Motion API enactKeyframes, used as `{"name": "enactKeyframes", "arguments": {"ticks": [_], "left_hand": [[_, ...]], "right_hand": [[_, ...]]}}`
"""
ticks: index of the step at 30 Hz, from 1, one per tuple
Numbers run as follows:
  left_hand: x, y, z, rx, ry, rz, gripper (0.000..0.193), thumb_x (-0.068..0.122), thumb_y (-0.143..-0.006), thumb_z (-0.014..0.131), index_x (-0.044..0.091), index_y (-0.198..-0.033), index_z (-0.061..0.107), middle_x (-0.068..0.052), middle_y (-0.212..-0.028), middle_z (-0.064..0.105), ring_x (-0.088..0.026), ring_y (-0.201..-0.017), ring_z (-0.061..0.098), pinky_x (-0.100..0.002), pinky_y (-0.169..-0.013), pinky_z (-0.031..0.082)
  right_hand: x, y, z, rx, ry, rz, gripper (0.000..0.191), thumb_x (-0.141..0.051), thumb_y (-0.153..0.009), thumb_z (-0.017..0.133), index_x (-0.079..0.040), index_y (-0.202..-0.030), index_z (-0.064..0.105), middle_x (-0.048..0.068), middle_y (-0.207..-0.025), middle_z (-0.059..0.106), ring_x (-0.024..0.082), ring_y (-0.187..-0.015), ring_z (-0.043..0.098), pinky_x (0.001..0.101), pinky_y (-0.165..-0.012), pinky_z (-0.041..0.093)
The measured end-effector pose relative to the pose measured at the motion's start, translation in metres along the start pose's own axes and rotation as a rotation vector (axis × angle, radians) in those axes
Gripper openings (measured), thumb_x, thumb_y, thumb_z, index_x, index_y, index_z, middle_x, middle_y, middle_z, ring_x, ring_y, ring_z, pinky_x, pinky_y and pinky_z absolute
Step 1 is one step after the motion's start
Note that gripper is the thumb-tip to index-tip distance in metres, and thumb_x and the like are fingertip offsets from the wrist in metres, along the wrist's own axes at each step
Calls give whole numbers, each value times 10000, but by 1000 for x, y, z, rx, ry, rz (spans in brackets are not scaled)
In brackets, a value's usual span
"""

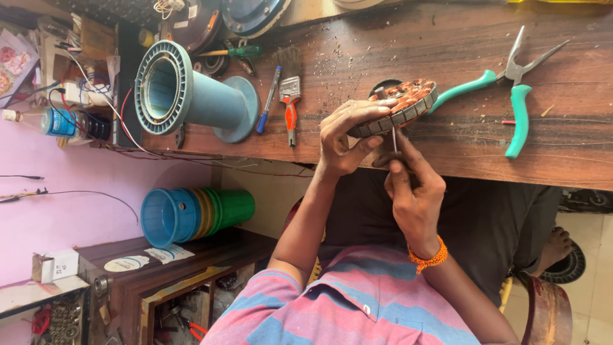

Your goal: The person works on an electric motor armature at a cluttered workbench, pressing and seating copper windings around the rotor core by hand and turning the part to reach different sides. Near the end they hold the armature up and use a small flat tool to work around the commutator slots.

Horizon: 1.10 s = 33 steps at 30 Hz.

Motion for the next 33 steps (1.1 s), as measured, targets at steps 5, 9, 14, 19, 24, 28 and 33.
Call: {"name": "enactKeyframes", "arguments": {"ticks": [5,9,14,19,24,28,33], "left_hand": [[1,-1,0,22,10,13,384,312,-949,747,50,-1224,691,-128,-1262,732,-276,-1163,723,-386,-1066,534],[1,0,1,25,13,16,389,312,-951,742,49,-1234,687,-128,-1267,730,-278,-1172,718,-389,-1071,533],[-1,1,0,11,1,13,391,300,-939,757,54,-1234,687,-126,-1269,730,-280,-1167,720,-391,-1068,533],[-5,0,1,-30,21,-9,386,276,-922,781,57,-1227,694,-131,-1256,733,-285,-1151,725,-391,-1048,546],[-6,1,0,-44,21,-36,409,277,-908,792,54,-1236,695,-135,-1245,731,-298,-1194,715,-388,-1041,548],[-5,0,1,-63,15,-40,419,284,-903,800,62,-1242,696,-132,-1259,736,-283,-1163,717,-386,-1052,545],[-5,-1,1,-65,37,-59,413,278,-919,802,62,-1254,695,-131,-1265,732,-283,-1166,709,-386,-1054,543]], "right_hand": [[6,0,2,6,-65,-36,418,-120,-1095,585,13,-1490,548,35,-1007,711,17,-664,470,193,-563,393],[8,0,2,16,-25,-58,424,-111,-1087,588,10,-1491,541,30,-1007,710,15,-653,468,191,-554,393],[3,0,2,23,21,-60,424,-103,-1085,591,9,-1491,543,22,-1008,707,13,-657,468,188,-558,401],[-3,0,0,27,53,-8,430,-114,-1070,611,-3,-1483,559,-1,-961,698,11,-649,435,188,-549,380],[-13,-2,-3,29,165,-33,415,-138,-1081,617,-26,-1479,582,-17,-947,687,20,-661,454,201,-572,412],[-16,-3,-3,17,191,-28,404,-156,-1091,589,-35,-1477,583,-24,-927,694,23,-650,465,204,-566,419],[-16,-3,-1,47,113,-20,387,-109,-1070,601,-20,-1446,598,0,-954,691,29,-642,470,209,-549,410]]}}
Point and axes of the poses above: each hand's wrist, its own y-axis away from the middle knuckle, its own z-axis out of the palm, x = y × z, the point moved 9 cm from there along -y, towards the middle knuckle
